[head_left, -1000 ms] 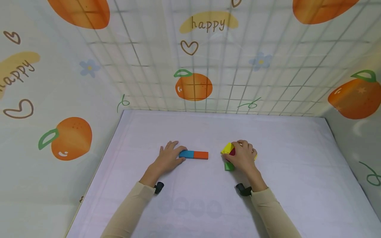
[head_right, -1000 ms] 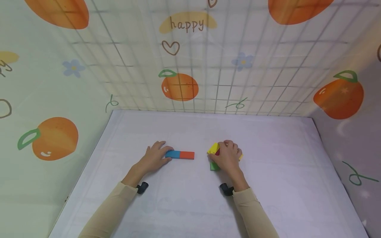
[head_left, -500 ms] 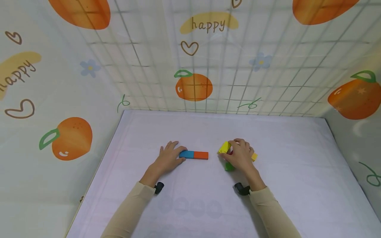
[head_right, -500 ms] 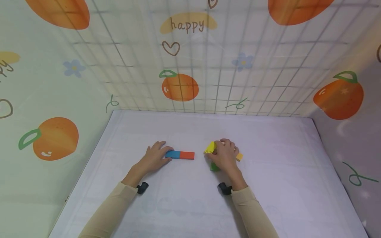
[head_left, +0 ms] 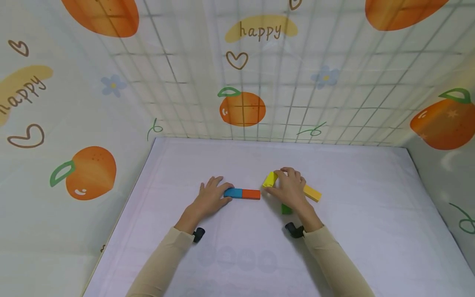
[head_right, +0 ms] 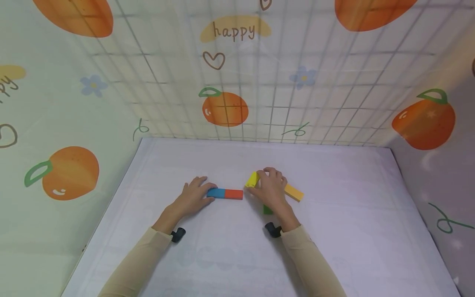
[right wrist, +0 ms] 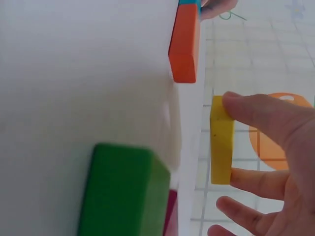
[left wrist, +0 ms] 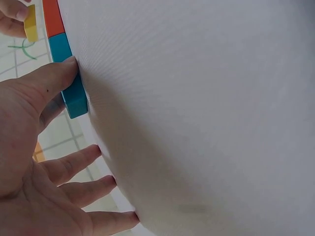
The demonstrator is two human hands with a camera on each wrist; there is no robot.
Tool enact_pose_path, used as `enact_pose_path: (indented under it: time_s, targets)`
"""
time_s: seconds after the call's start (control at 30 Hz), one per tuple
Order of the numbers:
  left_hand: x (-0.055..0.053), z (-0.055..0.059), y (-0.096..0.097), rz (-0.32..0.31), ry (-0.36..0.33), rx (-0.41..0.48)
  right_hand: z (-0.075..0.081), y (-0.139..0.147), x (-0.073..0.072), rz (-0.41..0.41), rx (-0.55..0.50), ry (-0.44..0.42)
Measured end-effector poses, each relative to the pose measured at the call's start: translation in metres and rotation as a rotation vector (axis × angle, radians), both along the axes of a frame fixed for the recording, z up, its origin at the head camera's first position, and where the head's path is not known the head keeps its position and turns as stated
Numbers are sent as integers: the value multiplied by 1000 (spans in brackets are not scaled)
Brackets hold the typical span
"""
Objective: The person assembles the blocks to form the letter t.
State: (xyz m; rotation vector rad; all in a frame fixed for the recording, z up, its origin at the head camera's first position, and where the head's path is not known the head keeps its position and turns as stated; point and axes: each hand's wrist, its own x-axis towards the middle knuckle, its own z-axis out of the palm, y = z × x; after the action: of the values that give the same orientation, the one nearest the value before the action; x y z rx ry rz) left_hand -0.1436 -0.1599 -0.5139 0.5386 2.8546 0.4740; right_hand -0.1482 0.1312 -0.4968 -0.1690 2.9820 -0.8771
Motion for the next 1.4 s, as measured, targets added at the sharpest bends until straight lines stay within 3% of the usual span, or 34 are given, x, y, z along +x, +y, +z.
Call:
enact_pose_path:
  time_s: [0.5,1.0,1.4]
  targets:
    - [1,1,1,11,2,1,0,-26,-16,46,3,-6]
    - [0,4,0,10,-18,8,8,-51,-29,165,20,7]
    - [-1,3,0,6,-27,0,0,-63,-33,240,73,9]
